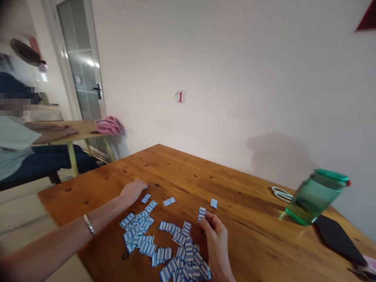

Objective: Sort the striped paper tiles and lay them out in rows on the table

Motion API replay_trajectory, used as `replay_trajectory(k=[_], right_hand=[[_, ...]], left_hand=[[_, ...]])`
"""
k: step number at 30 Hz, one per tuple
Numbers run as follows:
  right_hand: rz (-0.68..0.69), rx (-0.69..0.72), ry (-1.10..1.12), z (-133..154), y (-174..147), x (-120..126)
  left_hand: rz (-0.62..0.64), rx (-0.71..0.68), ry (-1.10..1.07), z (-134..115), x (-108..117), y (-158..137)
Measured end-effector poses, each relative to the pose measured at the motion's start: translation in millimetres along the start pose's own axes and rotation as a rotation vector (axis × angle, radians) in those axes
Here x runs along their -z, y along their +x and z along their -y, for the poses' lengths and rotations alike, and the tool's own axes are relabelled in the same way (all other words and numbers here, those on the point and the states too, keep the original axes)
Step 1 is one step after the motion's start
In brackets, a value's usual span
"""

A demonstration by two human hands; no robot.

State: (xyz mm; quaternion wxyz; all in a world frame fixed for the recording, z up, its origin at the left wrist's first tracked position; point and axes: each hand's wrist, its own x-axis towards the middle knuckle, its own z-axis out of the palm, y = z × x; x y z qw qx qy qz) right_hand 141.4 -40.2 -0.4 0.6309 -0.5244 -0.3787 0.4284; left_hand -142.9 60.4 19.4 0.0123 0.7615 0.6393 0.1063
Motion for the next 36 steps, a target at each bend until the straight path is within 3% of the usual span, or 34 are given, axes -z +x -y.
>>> replay_trajectory(k=[7, 18, 27, 31, 36], right_hand=[[-0.012, 0.01, -0.006, 3, -1, -2], [-0.011, -0.025, 0.008, -8, 5, 3], [-0.008, -0.006, 0.029, -1, 1, 0], [-0.024, -0.004, 0.03, 0, 1, -3], [0.046, 0.019, 0.055, 2, -1, -7]], left_hand=[[0.033, 0.061, -0.004, 3, 5, 13], [0.269, 0.154, -0.207, 21, 0, 29], [0.19, 0.116, -0.35, 25, 2, 41], [0.09, 0.145, -0.546, -1, 6, 33], [0.122, 0.098, -0.929, -81, 9, 2]])
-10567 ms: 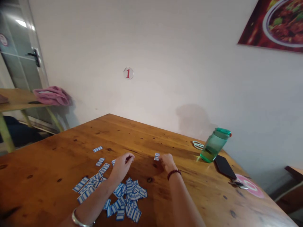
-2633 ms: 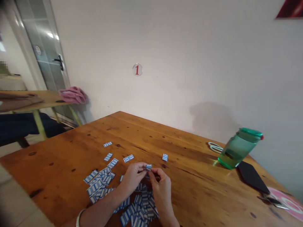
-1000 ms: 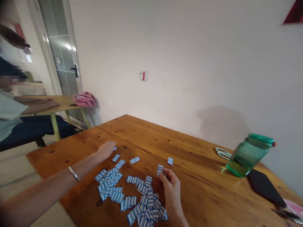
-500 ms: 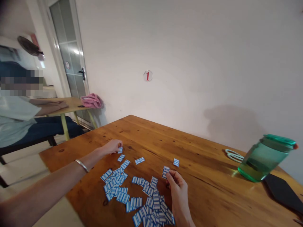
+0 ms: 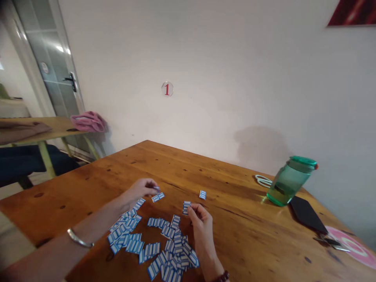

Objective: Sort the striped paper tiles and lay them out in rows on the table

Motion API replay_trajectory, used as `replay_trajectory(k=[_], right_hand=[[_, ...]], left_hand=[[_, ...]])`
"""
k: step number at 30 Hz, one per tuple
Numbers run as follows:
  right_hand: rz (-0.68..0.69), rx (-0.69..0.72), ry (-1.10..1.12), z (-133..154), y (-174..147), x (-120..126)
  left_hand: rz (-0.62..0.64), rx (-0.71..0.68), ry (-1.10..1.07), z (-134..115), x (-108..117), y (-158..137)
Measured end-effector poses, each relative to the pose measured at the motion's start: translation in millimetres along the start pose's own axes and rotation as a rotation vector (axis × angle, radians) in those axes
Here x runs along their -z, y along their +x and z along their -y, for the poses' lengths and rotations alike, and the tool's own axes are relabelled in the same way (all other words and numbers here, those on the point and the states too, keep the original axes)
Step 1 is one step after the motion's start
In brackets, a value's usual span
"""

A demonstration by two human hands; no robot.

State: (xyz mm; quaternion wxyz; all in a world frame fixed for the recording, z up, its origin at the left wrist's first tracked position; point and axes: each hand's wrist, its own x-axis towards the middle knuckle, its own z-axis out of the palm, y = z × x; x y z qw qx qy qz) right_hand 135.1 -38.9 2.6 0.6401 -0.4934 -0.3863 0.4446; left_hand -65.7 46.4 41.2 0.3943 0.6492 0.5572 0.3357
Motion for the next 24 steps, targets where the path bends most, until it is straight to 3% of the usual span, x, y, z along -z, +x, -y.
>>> replay_trajectory(k=[3, 5, 7, 10, 18, 24], right_hand=[[0.016, 0.035, -0.032, 5, -2, -2], [0.021, 0.055, -0.05, 8, -4, -2], [0.022, 0.07, -0.057, 9, -4, -1], [0.015, 0.096, -0.097, 6, -3, 2], [-0.092, 0.188, -0.259, -8, 4, 7], [-0.074, 0.181, -0.286, -8, 2, 7]], left_hand=[[0.067, -0.016, -0.219, -22, -42, -19], [0.15, 0.048, -0.633, -29, -64, -27], [0.129, 0.071, -0.799, -29, -78, -31], [0.09, 0.079, -0.792, -23, -90, -33], [0.216, 0.078, -0.758, -20, -96, -42], [0.223, 0.047, -0.741, -18, -99, -42]])
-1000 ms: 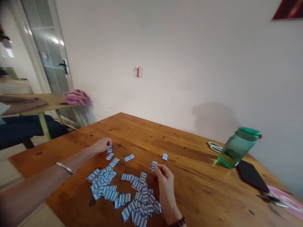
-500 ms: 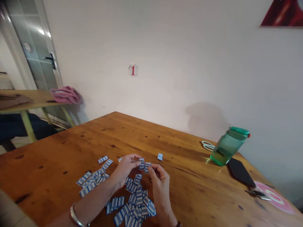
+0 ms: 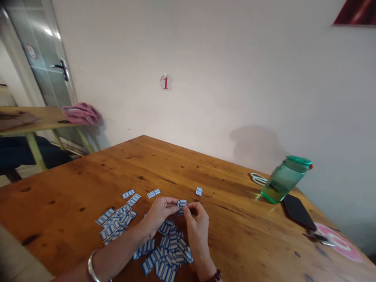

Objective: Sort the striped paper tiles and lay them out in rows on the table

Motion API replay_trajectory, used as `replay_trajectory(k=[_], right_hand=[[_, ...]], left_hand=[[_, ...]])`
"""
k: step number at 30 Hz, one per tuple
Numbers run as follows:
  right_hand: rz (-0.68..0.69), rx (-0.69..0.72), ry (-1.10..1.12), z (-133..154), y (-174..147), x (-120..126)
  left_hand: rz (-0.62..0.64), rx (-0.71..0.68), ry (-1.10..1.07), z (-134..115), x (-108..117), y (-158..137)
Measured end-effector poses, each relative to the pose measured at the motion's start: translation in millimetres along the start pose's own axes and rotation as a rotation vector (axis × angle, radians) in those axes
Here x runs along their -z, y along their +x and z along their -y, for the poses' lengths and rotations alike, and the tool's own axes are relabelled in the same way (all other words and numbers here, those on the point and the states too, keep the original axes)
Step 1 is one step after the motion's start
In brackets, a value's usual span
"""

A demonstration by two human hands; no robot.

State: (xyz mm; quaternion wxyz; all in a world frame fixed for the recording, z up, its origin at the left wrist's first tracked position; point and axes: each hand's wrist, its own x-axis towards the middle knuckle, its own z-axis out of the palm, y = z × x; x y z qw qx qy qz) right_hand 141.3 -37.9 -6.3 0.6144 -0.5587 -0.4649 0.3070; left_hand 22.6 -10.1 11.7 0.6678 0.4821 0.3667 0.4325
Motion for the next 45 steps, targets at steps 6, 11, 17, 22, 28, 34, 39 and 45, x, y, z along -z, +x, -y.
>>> replay_trajectory(k=[6, 11, 17, 22, 28, 34, 39, 45], right_hand=[[0.032, -0.024, -0.011, 1, 0, 0], [0.092, -0.072, 0.083, 1, -1, 0], [0.101, -0.161, 0.208, -3, -2, 0], [0.037, -0.159, 0.168, 0, -3, 1], [0.009, -0.156, 0.184, 2, -2, 1], [0.043, -0.145, 0.172, 7, -6, 1], [0.031, -0.12, 0.169, 3, -3, 0], [0.019, -0.115, 0.178, 6, -4, -1]], left_hand=[[0.007, -0.033, 0.006, 0, 0, 2], [-0.042, -0.075, 0.128, 4, 1, 5], [-0.072, -0.161, 0.472, -1, 2, 2], [-0.183, -0.215, 1.004, -40, 47, -1], [-0.409, -0.045, 1.387, -67, 124, -14], [-0.4, 0.053, 1.598, -57, 130, -15], [-0.393, 0.097, 1.655, -56, 127, -9], [-0.369, 0.099, 1.663, -55, 129, -9]])
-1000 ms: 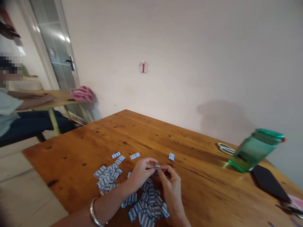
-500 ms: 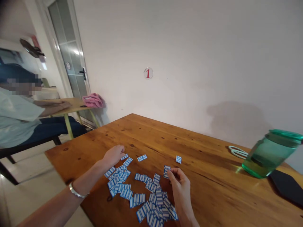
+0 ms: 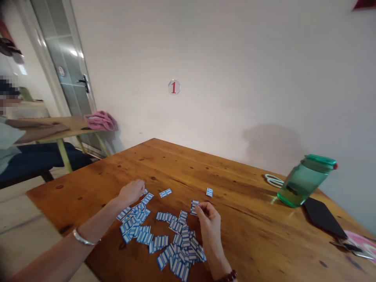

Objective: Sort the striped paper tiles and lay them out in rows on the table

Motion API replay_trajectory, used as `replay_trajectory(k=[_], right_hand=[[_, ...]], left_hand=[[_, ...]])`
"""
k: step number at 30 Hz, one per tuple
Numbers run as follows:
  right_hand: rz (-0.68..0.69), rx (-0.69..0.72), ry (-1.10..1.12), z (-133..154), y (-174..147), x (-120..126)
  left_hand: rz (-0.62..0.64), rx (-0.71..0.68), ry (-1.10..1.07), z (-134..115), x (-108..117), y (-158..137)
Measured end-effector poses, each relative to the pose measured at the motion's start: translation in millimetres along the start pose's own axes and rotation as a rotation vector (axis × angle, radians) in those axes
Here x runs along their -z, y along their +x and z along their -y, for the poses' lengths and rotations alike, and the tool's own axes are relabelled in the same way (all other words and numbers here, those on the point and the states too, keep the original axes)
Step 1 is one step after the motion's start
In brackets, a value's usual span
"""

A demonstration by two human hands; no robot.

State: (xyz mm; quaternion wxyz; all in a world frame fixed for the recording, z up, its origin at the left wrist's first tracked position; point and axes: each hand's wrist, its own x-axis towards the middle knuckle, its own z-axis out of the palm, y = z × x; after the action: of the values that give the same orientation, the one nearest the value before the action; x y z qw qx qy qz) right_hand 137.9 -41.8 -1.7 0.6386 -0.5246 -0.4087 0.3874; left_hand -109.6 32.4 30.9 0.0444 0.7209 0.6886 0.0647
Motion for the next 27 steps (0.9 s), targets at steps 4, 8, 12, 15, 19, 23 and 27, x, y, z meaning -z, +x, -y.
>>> replay_trajectory(k=[4, 8, 12, 15, 19, 23, 27], right_hand=[[0.002, 0.002, -0.002, 3, -2, -1], [0.004, -0.007, 0.004, 3, -2, -2], [0.019, -0.033, 0.038, 5, -4, -3], [0.015, -0.042, 0.034, 6, -4, -3], [0.026, -0.003, 0.013, 4, -3, -2], [0.037, -0.01, 0.04, 2, -2, -2], [0.031, -0.034, 0.052, 3, -2, -2]], left_hand=[[-0.026, -0.036, 0.0, 0, -1, -6], [-0.036, -0.061, -0.021, 3, 0, -10], [-0.019, -0.072, -0.059, 7, 1, -6], [0.002, -0.087, -0.096, 11, 0, 0], [0.046, -0.118, -0.16, 17, 0, 10], [0.108, -0.149, -0.236, 20, 0, 21], [0.169, -0.157, -0.328, 22, -2, 31]])
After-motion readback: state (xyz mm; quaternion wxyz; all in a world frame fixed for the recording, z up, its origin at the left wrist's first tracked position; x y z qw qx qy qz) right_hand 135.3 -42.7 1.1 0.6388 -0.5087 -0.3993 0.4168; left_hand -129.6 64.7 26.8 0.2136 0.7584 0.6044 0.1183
